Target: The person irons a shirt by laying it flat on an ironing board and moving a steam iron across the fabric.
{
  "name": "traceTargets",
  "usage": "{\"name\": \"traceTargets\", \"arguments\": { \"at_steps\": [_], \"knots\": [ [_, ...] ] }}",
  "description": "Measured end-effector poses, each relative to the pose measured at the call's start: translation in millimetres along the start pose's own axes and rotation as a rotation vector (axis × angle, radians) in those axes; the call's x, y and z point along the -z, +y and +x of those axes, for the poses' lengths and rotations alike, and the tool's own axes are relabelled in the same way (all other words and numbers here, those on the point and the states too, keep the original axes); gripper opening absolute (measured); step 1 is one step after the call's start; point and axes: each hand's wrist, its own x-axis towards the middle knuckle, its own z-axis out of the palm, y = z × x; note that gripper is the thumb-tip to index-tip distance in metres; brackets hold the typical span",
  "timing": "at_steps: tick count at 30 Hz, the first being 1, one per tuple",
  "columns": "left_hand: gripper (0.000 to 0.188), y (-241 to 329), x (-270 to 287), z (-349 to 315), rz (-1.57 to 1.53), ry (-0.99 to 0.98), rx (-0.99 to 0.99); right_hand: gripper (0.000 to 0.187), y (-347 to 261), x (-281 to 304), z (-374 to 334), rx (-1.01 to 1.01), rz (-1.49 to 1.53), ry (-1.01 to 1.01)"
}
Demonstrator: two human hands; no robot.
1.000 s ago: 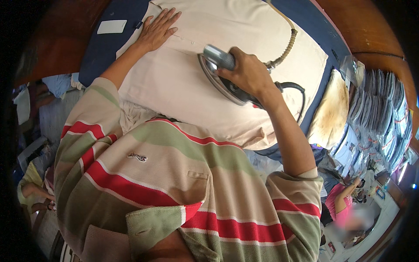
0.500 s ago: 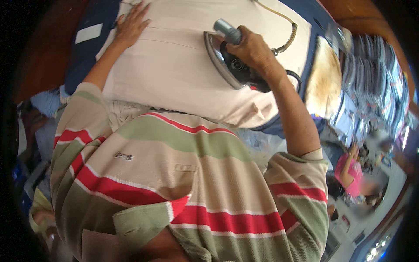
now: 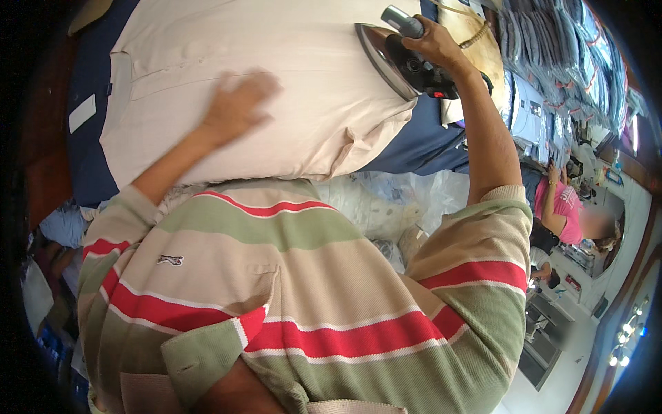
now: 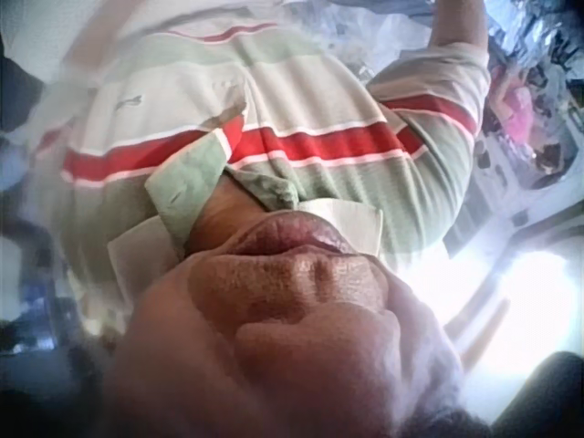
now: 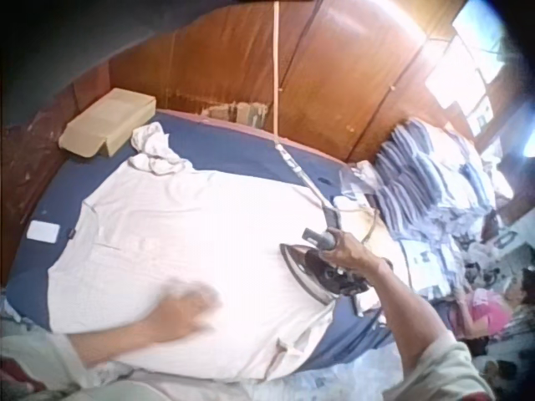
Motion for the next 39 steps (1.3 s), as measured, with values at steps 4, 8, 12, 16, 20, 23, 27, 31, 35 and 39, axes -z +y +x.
{"name": "traceTargets", "arguments": {
  "at_steps": [4,8,12,16,20,23,27,31,35,39],
  "knots": [
    [0.054,124.5,-34.3,54.7,-0.288,-0.251,-0.362,0.039,-18.3,-0.1,8.2,0.049,-0.008,-0.090],
    [0.049,173.0,-59.5,64.1,-0.489,-0.176,-0.628,0.043,-35.9,-7.1,12.4,0.154,-0.020,-0.044],
    [0.043,129.6,-24.8,60.1,-0.438,-0.131,-0.545,0.049,-23.3,-1.7,18.2,0.083,-0.016,-0.047],
    [0.034,27.9,-1.1,36.0,-0.301,0.095,-0.185,0.054,16.0,28.5,10.3,-0.041,-0.009,0.118],
    [0.031,-109.3,43.8,-29.8,0.081,0.324,0.358,0.056,40.2,73.7,-11.2,-0.029,-0.007,0.329],
    [0.038,-195.3,65.4,-73.4,0.205,0.248,0.707,0.051,63.2,94.4,-20.7,-0.338,0.262,0.230],
    [0.043,-276.1,78.4,-77.8,0.333,0.154,0.910,0.048,134.4,94.7,-14.0,-0.416,0.194,0.220],
    [0.048,-319.5,77.4,-37.9,0.288,0.067,1.039,0.046,210.4,88.0,-18.3,-0.431,0.091,0.453],
    [0.051,-331.4,85.7,-40.4,0.259,-0.016,1.070,0.048,171.4,67.1,-5.4,-0.343,-0.558,0.578],
    [0.044,-335.0,77.7,-23.2,0.207,0.098,0.992,0.057,134.2,-15.6,-11.5,0.023,-0.440,0.637]
  ]
}}
